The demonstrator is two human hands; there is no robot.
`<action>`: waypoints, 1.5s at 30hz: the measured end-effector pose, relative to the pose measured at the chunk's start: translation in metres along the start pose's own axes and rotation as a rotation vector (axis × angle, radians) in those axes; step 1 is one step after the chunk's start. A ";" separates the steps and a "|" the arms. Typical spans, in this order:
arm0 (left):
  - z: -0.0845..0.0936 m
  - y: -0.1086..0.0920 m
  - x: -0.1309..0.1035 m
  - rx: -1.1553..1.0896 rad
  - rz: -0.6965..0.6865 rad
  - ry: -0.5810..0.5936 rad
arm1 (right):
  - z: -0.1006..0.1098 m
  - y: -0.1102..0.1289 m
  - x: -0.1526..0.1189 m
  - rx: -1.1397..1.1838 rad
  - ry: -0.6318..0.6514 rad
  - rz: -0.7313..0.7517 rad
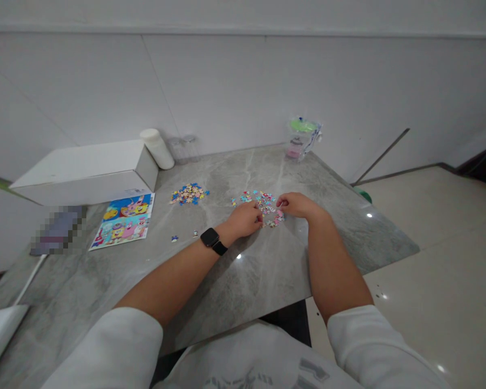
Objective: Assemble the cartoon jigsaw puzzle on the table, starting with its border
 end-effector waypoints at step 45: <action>0.069 0.036 -0.178 -0.161 0.094 -0.359 | -0.019 0.016 0.018 -0.055 -0.152 0.002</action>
Point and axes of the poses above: each hand's wrist, its own x-axis towards the middle knuckle, its own z-axis out of the back of the hand, y = z × x, the point moved 2 cm from there along x, towards the middle knuckle, and after that the axes turned 7 degrees about z, right-handed, at the moved point
